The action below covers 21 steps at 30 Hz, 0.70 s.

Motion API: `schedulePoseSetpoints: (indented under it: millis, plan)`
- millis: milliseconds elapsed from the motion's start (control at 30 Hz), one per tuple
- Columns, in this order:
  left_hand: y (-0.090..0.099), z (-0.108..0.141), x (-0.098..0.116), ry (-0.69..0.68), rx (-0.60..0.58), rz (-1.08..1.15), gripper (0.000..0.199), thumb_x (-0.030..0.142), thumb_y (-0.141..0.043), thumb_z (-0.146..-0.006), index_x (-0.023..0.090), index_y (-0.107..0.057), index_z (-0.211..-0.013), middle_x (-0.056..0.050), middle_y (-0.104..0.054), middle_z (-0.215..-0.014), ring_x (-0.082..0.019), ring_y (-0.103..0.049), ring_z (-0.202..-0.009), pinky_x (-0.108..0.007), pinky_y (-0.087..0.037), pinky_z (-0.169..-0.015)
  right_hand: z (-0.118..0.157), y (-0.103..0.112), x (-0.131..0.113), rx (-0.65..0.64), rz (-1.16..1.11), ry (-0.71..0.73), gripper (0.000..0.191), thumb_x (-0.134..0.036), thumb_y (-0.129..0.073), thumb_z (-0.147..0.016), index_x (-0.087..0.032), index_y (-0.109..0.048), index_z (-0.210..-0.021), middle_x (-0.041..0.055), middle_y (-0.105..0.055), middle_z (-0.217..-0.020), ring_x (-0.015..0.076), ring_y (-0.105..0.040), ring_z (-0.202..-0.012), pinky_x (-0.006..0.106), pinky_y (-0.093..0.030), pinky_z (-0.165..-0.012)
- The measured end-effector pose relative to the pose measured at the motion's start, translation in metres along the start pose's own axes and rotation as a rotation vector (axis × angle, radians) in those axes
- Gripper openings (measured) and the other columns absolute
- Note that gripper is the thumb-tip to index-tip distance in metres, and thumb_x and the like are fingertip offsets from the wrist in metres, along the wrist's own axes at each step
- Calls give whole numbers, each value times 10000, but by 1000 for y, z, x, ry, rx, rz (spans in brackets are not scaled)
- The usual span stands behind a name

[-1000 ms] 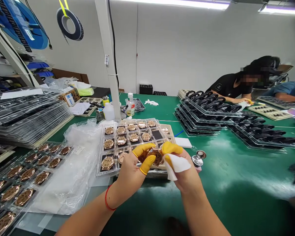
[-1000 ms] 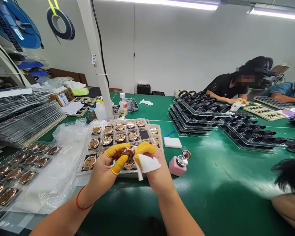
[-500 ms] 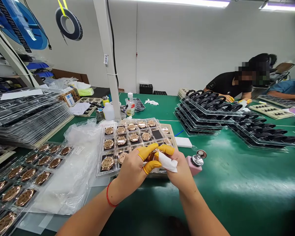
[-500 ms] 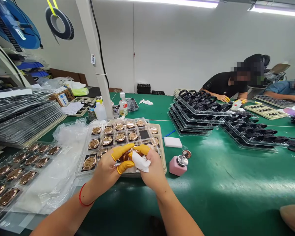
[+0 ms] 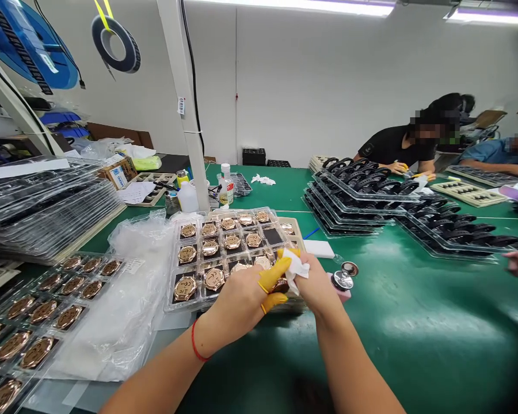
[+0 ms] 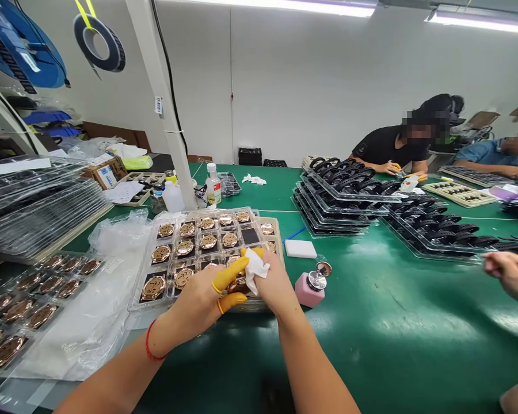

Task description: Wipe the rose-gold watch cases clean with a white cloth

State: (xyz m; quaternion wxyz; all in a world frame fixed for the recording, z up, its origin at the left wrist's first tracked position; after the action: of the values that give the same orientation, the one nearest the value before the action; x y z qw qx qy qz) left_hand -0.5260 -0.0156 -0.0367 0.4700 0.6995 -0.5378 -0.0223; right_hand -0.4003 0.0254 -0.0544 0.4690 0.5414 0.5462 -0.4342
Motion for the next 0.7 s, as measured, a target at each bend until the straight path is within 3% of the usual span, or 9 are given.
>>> schedulePoseSetpoints:
  millis: [67,133,200,267,367,567,633,700]
  plan:
    - [2,0,-10,180,2,223,451,346,-543,-931,236,-488,-1366,-28,-646,-810,-159,-556,-673,-254,-476,-644,-4,13,5,148,-146,-42,243,-385,-728,-707,-189,-589,-670,-25,-553,-584,119,-450,-547,236,-395,-522]
    - [3,3,-21,371,31,438,489,364,-575,-912,243,-484,-1377,-23,-659,-850,-147,-562,-686,-240,-481,-649,-3,21,8,217,-327,-91,303,-436,-788,-656,-197,-616,-729,-21,-599,-635,121,-487,-561,232,-422,-528]
    - [7,6,-30,508,89,564,475,388,-612,-885,226,-541,-1326,-43,-674,-933,-154,-585,-741,-250,-495,-690,0,21,4,186,-458,-119,321,-422,-831,-624,-210,-644,-776,-15,-647,-711,123,-543,-609,224,-459,-562]
    - [11,8,-37,571,143,624,470,397,-639,-866,214,-567,-1293,-59,-680,-1012,-167,-607,-807,-261,-500,-737,6,13,-3,76,-512,-140,310,-371,-848,-623,-225,-671,-831,-8,-679,-785,126,-587,-667,224,-491,-617]
    - [15,11,-43,578,218,654,466,409,-671,-846,207,-576,-1255,-64,-680,-1060,-181,-625,-883,-263,-505,-779,18,-8,-11,-89,-481,-154,279,-307,-848,-638,-229,-672,-840,-6,-679,-797,123,-595,-660,229,-496,-619]
    - [26,15,-35,370,390,505,333,353,-627,-895,193,-552,-1176,-68,-671,-1062,-168,-639,-897,-250,-516,-809,22,-40,-10,-157,-313,-25,292,-313,-779,-734,-245,-632,-977,11,-660,-828,156,-589,-702,250,-477,-592]
    - [29,15,-30,298,398,435,273,328,-590,-920,203,-554,-1160,-59,-669,-1044,-157,-643,-873,-244,-520,-792,21,-40,-13,-170,-184,58,171,-323,-717,-796,-226,-661,-925,24,-655,-811,167,-590,-718,271,-483,-624]
    - [32,13,-26,250,370,335,207,304,-578,-929,220,-576,-1118,-39,-672,-1015,-148,-643,-853,-242,-519,-783,23,-30,-26,-106,-20,236,74,-287,-664,-838,-223,-677,-873,32,-654,-825,178,-596,-771,296,-486,-707]
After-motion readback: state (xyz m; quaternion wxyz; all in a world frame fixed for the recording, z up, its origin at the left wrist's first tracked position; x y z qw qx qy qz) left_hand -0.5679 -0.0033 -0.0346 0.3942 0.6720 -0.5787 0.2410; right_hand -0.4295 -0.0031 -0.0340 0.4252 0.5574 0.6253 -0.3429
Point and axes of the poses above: each hand's wrist, its own z-axis away from the middle knuckle, its own y-axis out of the back of the hand, x = y × z, the point moved 7 cm from there along -z, towards the middle knuckle
